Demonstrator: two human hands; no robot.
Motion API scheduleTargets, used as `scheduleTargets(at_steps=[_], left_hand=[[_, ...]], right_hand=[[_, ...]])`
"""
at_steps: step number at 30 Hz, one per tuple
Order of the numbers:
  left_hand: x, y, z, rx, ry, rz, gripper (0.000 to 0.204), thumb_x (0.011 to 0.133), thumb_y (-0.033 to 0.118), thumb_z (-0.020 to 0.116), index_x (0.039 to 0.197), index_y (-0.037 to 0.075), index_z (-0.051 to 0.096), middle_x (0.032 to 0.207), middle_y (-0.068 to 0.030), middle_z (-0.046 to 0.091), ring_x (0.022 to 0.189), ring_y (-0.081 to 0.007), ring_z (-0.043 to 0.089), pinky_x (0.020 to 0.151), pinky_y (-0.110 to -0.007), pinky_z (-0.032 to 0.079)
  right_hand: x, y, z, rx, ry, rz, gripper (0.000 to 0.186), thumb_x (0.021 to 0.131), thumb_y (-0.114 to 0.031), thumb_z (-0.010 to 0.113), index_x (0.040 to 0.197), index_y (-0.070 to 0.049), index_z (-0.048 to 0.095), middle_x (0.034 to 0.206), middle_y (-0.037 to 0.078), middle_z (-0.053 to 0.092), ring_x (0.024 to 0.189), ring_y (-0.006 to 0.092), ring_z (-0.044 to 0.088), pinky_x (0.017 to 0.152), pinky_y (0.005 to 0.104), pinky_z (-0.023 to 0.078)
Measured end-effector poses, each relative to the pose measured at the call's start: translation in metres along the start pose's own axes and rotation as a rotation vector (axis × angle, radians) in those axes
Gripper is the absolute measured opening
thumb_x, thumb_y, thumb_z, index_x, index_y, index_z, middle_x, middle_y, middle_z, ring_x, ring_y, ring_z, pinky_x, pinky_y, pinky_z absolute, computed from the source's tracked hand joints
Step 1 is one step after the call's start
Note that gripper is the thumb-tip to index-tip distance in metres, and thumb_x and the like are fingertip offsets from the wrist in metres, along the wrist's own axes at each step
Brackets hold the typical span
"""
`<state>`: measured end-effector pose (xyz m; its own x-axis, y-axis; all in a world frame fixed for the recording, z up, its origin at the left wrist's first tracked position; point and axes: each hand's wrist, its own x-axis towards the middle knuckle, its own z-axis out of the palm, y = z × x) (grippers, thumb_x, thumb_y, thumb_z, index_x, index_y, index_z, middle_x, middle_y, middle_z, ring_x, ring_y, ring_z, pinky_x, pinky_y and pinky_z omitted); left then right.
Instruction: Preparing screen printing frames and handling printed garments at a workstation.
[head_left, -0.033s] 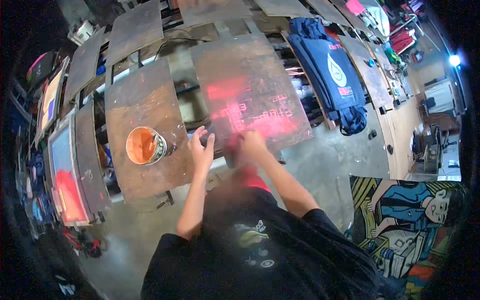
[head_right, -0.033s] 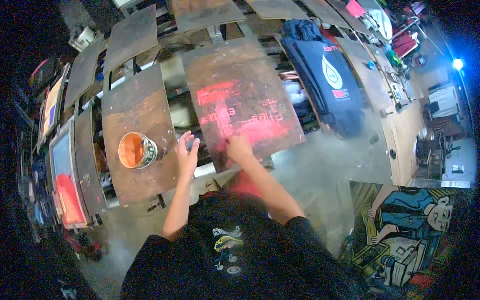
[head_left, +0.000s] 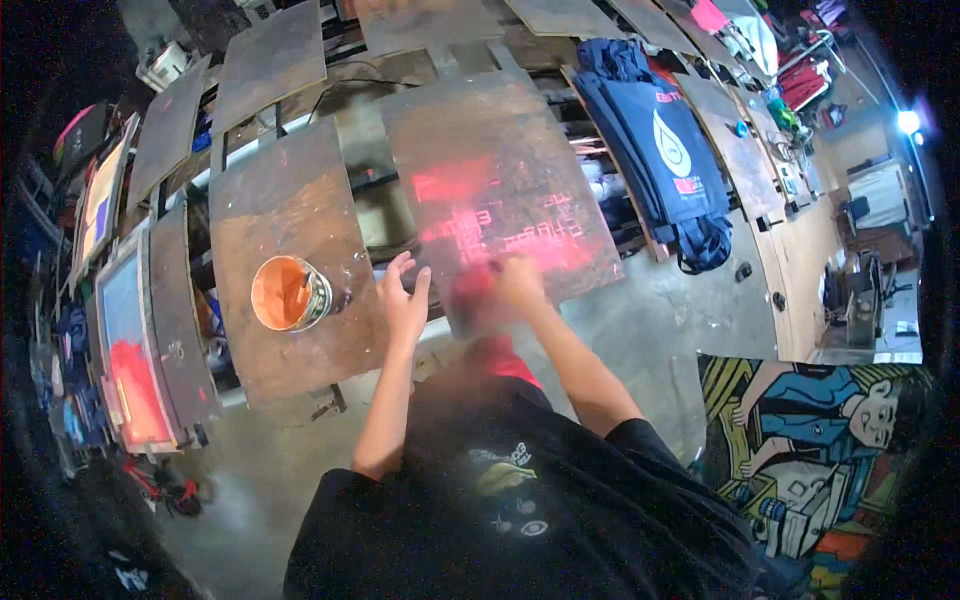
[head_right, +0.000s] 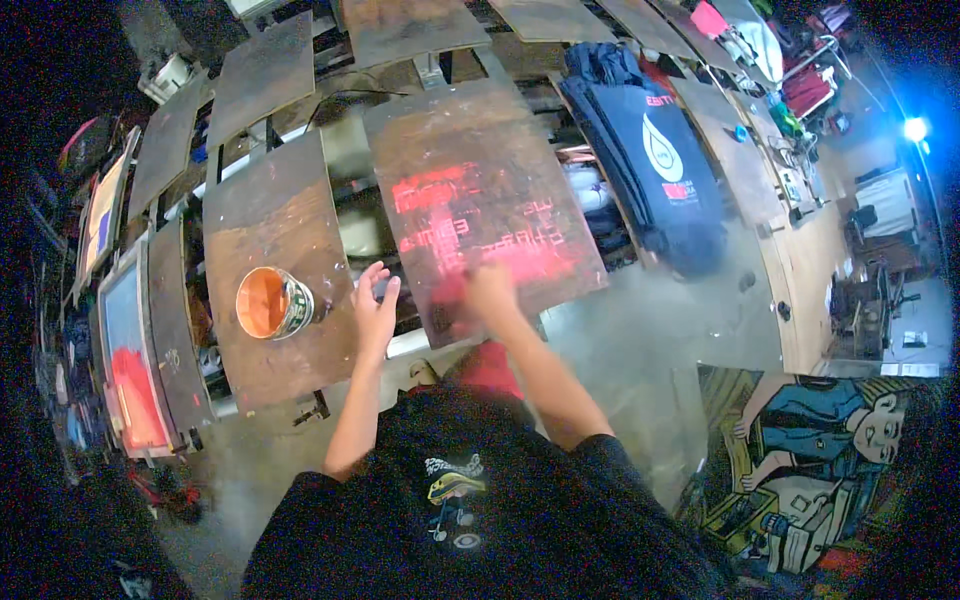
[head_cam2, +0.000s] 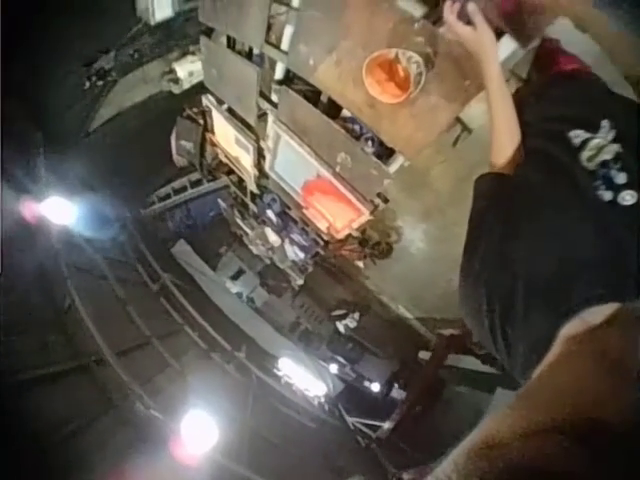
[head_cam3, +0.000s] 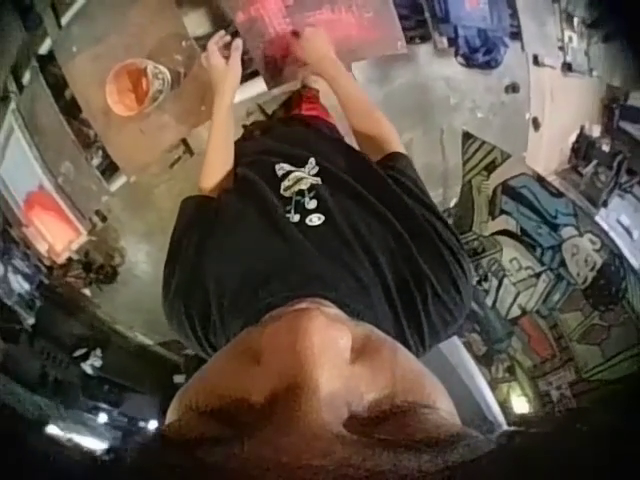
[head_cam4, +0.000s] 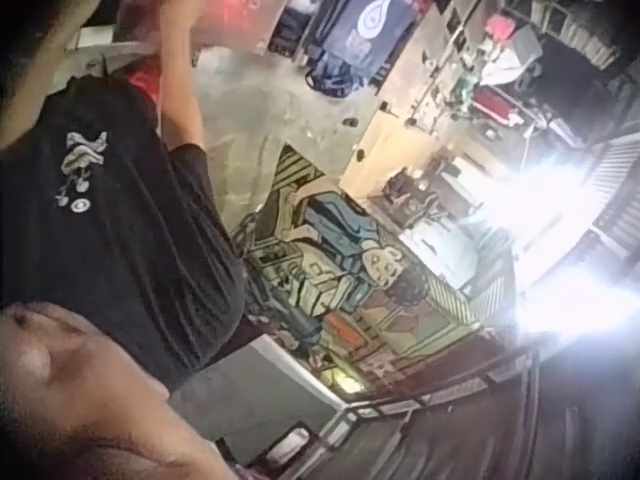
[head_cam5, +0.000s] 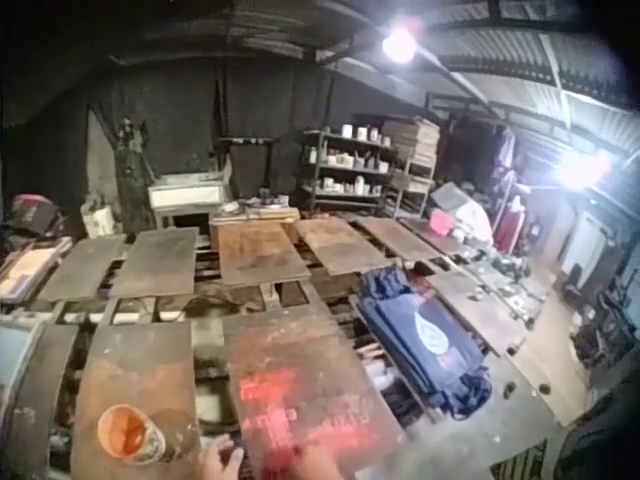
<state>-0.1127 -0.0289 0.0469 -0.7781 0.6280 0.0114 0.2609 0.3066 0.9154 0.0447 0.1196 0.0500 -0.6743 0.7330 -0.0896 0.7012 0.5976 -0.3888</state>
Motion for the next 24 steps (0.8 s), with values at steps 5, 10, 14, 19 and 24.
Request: scheduleTargets(at_steps=[5, 10, 14, 19, 24], left_hand=[[-0.002, -0.017, 0.025, -0.208, -0.099, -0.188, 0.056, 0.088, 0.025, 0.068, 0.134, 0.001, 0.045, 0.122, -0.0192, 0.057, 0.112, -0.0252, 0.054, 0.094, -0.036, 0.045], [-0.005, -0.041, 0.026, -0.246, -0.019, -0.274, 0.06, 0.089, 0.025, 0.068, 0.137, 0.001, 0.041, 0.126, -0.0184, 0.052, 0.107, -0.0237, 0.054, 0.091, -0.035, 0.046], [0.008, -0.034, 0.034, -0.309, 0.015, -0.223, 0.059, 0.09, 0.023, 0.066, 0.138, 0.0, 0.04, 0.129, -0.0192, 0.051, 0.111, -0.0237, 0.053, 0.094, -0.035, 0.044], [0.016, -0.004, 0.031, -0.275, 0.049, -0.181, 0.056, 0.092, 0.023, 0.065, 0.137, 0.001, 0.041, 0.132, -0.0191, 0.049, 0.119, -0.0255, 0.049, 0.098, -0.037, 0.041], [0.008, -0.022, 0.017, -0.235, 0.081, -0.165, 0.047, 0.094, 0.016, 0.061, 0.135, 0.001, 0.043, 0.128, -0.0163, 0.051, 0.118, -0.0206, 0.05, 0.101, -0.032, 0.039]], right_hand=[[0.029, 0.071, 0.016, -0.214, 0.218, 0.248, 0.022, 0.081, -0.014, 0.057, 0.096, -0.001, 0.067, 0.087, 0.022, 0.066, 0.09, 0.0412, 0.059, 0.085, 0.0482, 0.046], [-0.016, -0.022, 0.052, 0.02, 0.265, -0.077, 0.016, 0.077, -0.011, 0.057, 0.086, -0.005, 0.07, 0.089, 0.02, 0.065, 0.09, 0.0356, 0.06, 0.081, 0.0458, 0.047], [0.0, 0.004, 0.033, 0.015, 0.1, -0.106, 0.017, 0.078, -0.01, 0.055, 0.082, -0.001, 0.069, 0.08, 0.02, 0.066, 0.079, 0.0378, 0.061, 0.071, 0.0478, 0.049], [0.024, 0.068, -0.002, -0.188, 0.337, 0.178, 0.02, 0.084, -0.016, 0.056, 0.09, -0.001, 0.066, 0.096, 0.018, 0.067, 0.102, 0.0387, 0.059, 0.095, 0.0476, 0.042], [0.006, 0.003, 0.044, -0.36, -0.12, -0.016, 0.022, 0.083, -0.018, 0.054, 0.089, 0.0, 0.066, 0.098, 0.02, 0.063, 0.101, 0.0351, 0.056, 0.096, 0.0501, 0.04]])
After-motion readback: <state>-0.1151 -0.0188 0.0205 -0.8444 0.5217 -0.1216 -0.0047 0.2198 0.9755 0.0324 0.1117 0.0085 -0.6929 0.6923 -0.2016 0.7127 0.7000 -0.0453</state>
